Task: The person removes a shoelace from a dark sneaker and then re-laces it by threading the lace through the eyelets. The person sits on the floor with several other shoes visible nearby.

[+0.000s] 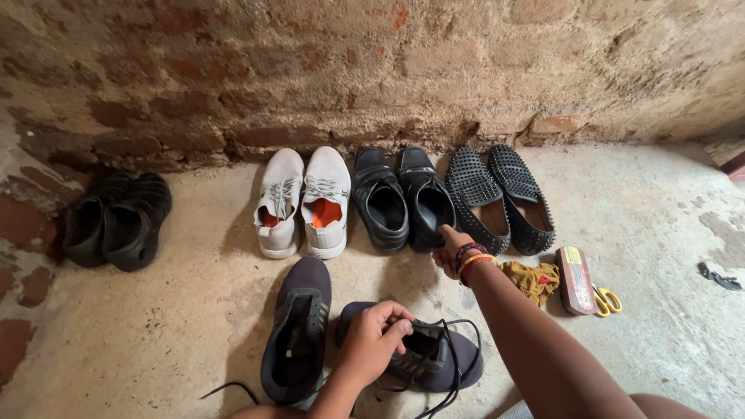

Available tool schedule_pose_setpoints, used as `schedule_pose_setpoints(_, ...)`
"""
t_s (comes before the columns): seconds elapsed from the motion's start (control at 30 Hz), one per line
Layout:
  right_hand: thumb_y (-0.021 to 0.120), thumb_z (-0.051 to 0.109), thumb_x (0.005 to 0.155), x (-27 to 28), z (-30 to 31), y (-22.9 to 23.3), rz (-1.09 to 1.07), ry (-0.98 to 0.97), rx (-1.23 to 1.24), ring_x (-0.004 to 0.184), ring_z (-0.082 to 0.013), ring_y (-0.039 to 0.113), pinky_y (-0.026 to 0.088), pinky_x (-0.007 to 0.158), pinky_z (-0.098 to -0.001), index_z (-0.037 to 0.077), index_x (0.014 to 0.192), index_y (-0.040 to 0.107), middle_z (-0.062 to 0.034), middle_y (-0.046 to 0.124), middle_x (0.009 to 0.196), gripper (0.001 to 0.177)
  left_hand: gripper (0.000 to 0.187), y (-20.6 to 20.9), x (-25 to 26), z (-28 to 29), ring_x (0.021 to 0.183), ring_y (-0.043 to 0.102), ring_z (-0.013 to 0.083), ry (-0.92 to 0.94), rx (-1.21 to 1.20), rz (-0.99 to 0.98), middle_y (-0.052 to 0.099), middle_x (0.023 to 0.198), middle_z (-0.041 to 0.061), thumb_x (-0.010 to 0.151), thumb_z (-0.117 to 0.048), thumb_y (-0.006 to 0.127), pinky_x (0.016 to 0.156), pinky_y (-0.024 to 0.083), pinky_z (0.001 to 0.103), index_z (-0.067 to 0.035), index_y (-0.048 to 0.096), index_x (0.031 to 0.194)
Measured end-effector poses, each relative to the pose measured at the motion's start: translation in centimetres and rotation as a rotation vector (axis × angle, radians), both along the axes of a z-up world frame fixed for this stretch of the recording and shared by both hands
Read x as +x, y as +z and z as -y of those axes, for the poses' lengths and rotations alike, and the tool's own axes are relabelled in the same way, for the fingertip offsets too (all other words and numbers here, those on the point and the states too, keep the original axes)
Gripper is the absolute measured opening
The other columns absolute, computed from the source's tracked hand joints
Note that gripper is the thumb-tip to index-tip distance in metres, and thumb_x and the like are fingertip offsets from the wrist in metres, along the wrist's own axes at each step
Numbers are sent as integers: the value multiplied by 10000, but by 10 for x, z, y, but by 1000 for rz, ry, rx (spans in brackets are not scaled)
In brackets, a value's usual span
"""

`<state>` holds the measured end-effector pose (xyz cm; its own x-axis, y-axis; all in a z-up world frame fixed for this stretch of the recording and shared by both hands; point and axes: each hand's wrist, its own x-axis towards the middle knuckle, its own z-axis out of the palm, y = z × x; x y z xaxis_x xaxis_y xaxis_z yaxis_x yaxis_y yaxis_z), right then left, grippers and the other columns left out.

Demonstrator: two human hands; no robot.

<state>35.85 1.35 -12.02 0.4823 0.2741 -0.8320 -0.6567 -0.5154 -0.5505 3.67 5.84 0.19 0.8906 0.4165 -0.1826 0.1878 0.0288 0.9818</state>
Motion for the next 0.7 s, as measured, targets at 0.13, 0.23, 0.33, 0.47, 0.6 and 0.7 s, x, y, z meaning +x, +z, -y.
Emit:
schedule_pose_setpoints(0.13,544,685,898,2,8,-4,61,68,-31,553,-191,610,425,454,-311,40,859,673,-59,659,692,660,111,4,5,0,587,659,85,-4,6,-33,734,776,33,910,-67,653,559,512,235,3,706,979)
schedule_pose_setpoints(0.23,511,771,878,-7,12,8,96,83,3,586,-214,649,453,499,-333,12,945,678,-89,672,719,781,106,7,6,0,632,693,91,-4,-9,9,733,785,39,895,-56,674,602,550,241,9,699,975)
schedule_pose_setpoints(0.33,406,847,839,-20,16,24,44,91,-20,632,-230,683,451,513,-331,14,1073,688,-131,747,804,909,107,7,2,3,679,720,105,-2,20,51,737,800,47,880,-44,679,637,568,254,6,697,973)
schedule_pose_setpoints(0.47,413,825,864,-46,31,55,210,397,-79,643,-231,661,483,532,-348,38,1138,720,-157,728,849,888,109,10,-2,2,715,737,116,14,100,63,757,824,67,868,-36,677,671,573,268,7,705,964)
schedule_pose_setpoints(0.6,485,610,932,-100,68,91,526,1003,77,755,-144,754,612,634,-342,66,1096,728,-66,788,862,618,127,12,-4,4,747,745,105,12,148,89,761,845,79,861,-16,651,704,574,272,11,711,968)
schedule_pose_setpoints(0.7,480,382,1016,-148,102,122,665,1152,383,718,-156,717,581,672,-312,35,1008,717,-50,763,774,420,128,7,-6,6,781,735,106,-26,213,169,768,849,90,867,9,628,721,578,275,33,718,954)
